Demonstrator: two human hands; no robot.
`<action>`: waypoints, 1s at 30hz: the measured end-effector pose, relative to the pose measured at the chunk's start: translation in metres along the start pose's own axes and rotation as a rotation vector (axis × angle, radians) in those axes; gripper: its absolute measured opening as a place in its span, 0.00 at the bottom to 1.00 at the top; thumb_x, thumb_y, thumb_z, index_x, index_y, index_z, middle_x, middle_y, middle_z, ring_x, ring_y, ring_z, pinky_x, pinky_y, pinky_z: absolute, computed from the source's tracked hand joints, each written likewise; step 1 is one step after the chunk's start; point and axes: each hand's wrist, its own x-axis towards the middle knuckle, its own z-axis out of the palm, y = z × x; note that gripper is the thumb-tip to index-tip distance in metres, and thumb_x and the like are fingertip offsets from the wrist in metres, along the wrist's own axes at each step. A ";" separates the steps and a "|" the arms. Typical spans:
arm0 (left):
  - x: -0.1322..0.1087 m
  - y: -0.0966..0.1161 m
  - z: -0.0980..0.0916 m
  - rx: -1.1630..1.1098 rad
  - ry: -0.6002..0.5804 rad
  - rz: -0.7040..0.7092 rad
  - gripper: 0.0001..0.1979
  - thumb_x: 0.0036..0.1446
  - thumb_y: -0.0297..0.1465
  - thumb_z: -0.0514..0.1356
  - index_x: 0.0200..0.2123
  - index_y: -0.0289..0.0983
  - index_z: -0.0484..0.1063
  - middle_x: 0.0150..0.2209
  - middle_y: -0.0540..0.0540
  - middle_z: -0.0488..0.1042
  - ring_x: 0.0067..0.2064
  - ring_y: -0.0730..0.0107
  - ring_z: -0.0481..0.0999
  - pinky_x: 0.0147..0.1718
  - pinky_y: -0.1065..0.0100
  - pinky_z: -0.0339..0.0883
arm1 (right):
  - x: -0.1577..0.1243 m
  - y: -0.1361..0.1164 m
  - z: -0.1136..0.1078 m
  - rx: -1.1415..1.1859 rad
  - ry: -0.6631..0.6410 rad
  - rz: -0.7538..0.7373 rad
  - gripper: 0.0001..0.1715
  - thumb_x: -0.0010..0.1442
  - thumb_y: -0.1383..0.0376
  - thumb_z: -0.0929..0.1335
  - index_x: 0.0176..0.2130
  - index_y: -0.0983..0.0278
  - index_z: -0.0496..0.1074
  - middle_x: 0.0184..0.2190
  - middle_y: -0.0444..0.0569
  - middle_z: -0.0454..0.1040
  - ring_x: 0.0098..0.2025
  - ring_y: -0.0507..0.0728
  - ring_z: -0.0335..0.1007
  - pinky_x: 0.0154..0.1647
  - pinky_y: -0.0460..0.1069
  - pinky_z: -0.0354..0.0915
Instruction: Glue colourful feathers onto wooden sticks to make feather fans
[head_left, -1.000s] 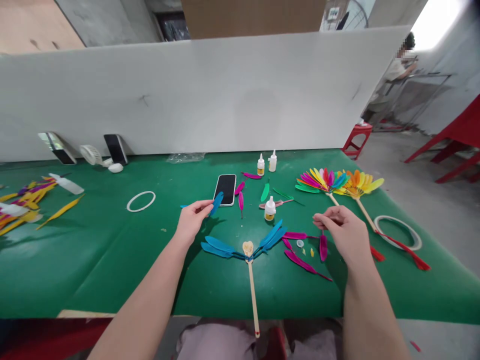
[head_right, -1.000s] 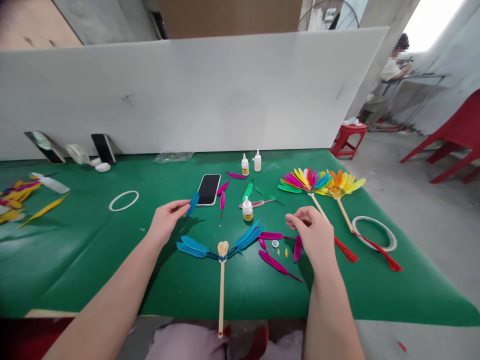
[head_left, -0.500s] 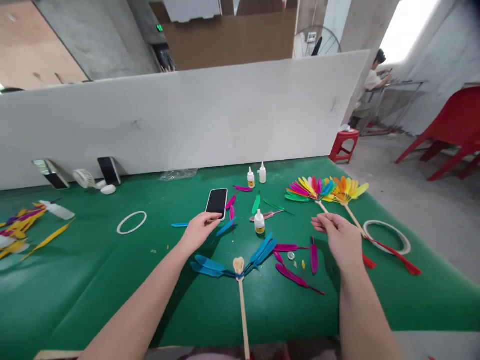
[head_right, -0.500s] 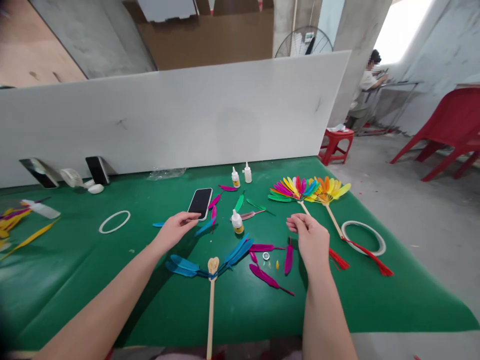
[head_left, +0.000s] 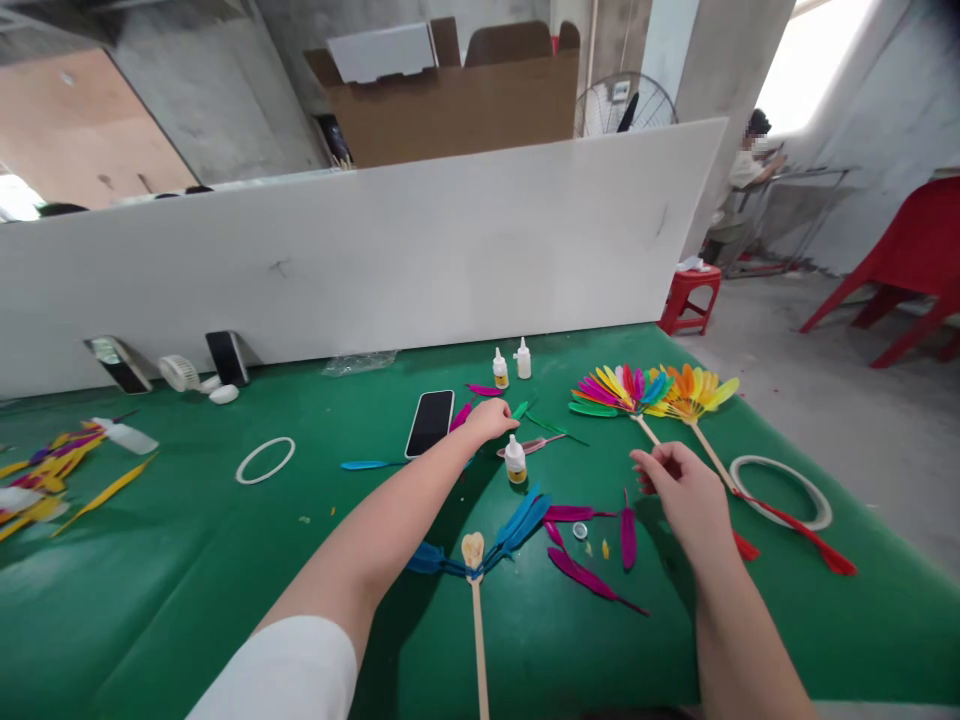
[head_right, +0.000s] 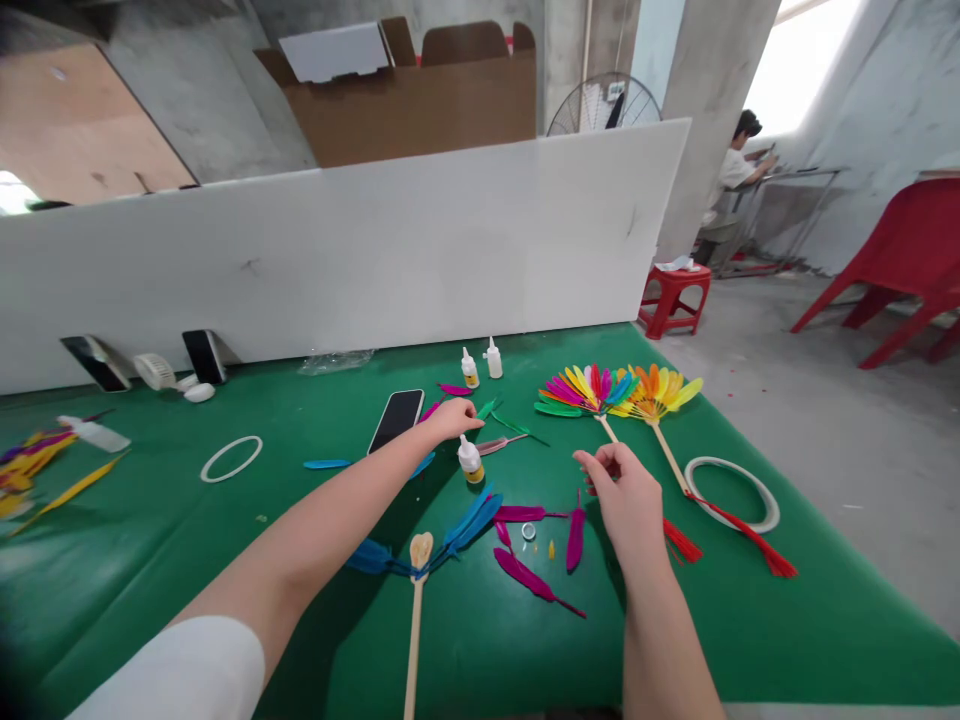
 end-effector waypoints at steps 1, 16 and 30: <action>-0.001 -0.001 -0.003 -0.041 -0.008 0.004 0.15 0.60 0.35 0.55 0.48 0.35 0.65 0.48 0.42 0.68 0.45 0.63 0.71 0.42 0.57 0.68 | 0.000 -0.004 0.000 -0.037 -0.025 -0.015 0.21 0.46 0.47 0.69 0.22 0.60 0.63 0.20 0.44 0.71 0.22 0.54 0.68 0.24 0.49 0.65; -0.156 -0.082 -0.063 -0.741 0.314 0.002 0.18 0.40 0.37 0.67 0.34 0.33 0.72 0.23 0.51 0.71 0.26 0.75 0.70 0.30 0.70 0.65 | 0.080 -0.026 0.133 -0.551 -0.524 -0.158 0.17 0.60 0.60 0.64 0.48 0.65 0.66 0.46 0.51 0.68 0.43 0.55 0.68 0.42 0.54 0.67; -0.189 -0.084 -0.056 -0.913 0.075 0.084 0.13 0.36 0.31 0.69 0.27 0.32 0.72 0.24 0.47 0.76 0.28 0.71 0.74 0.29 0.71 0.64 | -0.048 -0.121 0.122 0.193 -0.477 -0.093 0.22 0.40 0.52 0.73 0.29 0.65 0.69 0.17 0.41 0.66 0.16 0.48 0.58 0.16 0.45 0.57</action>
